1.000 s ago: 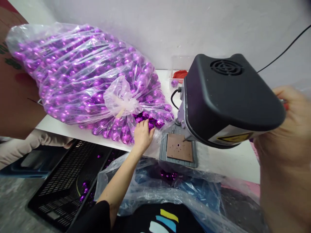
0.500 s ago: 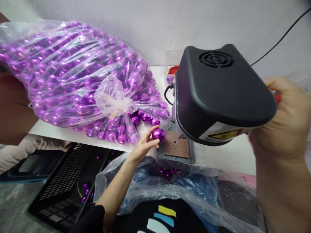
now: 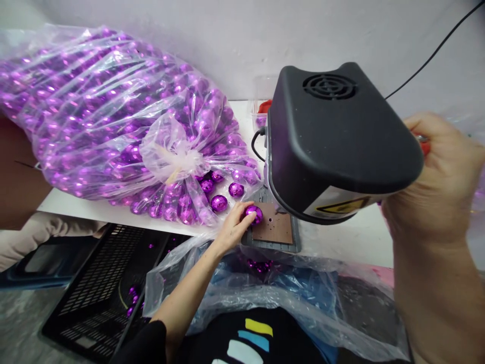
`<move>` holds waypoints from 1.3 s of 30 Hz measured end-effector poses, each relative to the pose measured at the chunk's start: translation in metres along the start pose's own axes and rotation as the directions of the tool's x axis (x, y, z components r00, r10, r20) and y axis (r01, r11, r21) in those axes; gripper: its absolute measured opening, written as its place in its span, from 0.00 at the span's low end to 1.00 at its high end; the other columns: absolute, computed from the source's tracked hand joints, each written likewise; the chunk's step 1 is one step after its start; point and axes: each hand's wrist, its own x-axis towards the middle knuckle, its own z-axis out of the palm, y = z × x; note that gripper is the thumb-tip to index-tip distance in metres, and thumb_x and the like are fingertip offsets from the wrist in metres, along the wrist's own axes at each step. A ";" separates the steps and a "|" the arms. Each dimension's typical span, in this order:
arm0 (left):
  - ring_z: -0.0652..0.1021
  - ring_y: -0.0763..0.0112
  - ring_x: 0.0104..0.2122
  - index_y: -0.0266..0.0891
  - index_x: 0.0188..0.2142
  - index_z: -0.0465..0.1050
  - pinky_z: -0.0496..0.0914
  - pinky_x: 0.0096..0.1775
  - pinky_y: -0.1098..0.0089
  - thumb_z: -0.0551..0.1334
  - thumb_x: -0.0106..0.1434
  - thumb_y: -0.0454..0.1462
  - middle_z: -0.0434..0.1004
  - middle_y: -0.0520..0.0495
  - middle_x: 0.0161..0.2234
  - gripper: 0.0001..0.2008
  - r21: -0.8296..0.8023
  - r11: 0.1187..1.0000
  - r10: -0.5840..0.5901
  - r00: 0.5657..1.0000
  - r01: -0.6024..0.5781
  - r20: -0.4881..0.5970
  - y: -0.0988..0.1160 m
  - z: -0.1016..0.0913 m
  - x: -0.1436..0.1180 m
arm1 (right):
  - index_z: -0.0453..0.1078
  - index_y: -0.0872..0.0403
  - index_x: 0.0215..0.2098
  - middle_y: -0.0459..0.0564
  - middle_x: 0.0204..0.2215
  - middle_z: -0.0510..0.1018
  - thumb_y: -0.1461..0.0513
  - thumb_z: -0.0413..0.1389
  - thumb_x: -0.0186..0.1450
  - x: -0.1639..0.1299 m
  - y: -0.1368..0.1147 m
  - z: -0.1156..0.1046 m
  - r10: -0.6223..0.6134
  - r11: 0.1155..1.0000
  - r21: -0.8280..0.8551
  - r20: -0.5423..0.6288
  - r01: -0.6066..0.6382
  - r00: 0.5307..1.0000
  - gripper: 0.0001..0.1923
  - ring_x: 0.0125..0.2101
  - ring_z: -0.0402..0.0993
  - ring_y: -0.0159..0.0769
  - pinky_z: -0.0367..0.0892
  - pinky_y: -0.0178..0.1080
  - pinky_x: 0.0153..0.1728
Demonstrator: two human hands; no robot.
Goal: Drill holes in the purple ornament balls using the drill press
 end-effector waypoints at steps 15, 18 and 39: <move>0.78 0.65 0.36 0.40 0.55 0.75 0.73 0.40 0.67 0.70 0.62 0.48 0.81 0.46 0.42 0.25 -0.093 0.995 -0.044 0.994 0.035 -0.097 0.002 0.017 -0.001 | 0.74 0.58 0.36 0.41 0.26 0.68 0.56 0.60 0.66 -0.001 0.002 0.004 -0.103 0.994 0.021 -0.031 0.104 0.994 0.12 0.28 0.64 0.16 0.58 0.24 0.27; 0.79 0.61 0.41 0.41 0.51 0.78 0.73 0.47 0.63 0.71 0.61 0.48 0.82 0.46 0.43 0.22 -0.014 1.000 0.005 0.991 -0.007 -0.133 0.002 0.024 0.003 | 0.72 0.60 0.32 0.42 0.25 0.68 0.55 0.61 0.65 -0.001 -0.001 0.003 -0.050 0.999 0.015 -0.021 0.050 0.999 0.14 0.28 0.64 0.16 0.58 0.24 0.27; 0.75 0.52 0.57 0.41 0.56 0.71 0.59 0.66 0.42 0.69 0.65 0.44 0.80 0.40 0.52 0.22 0.397 0.852 0.391 0.919 -0.340 -0.051 -0.004 0.049 0.003 | 0.71 0.58 0.29 0.42 0.21 0.65 0.48 0.62 0.63 0.001 -0.001 0.000 -0.039 0.999 -0.015 -0.016 0.038 0.999 0.20 0.24 0.61 0.19 0.54 0.27 0.23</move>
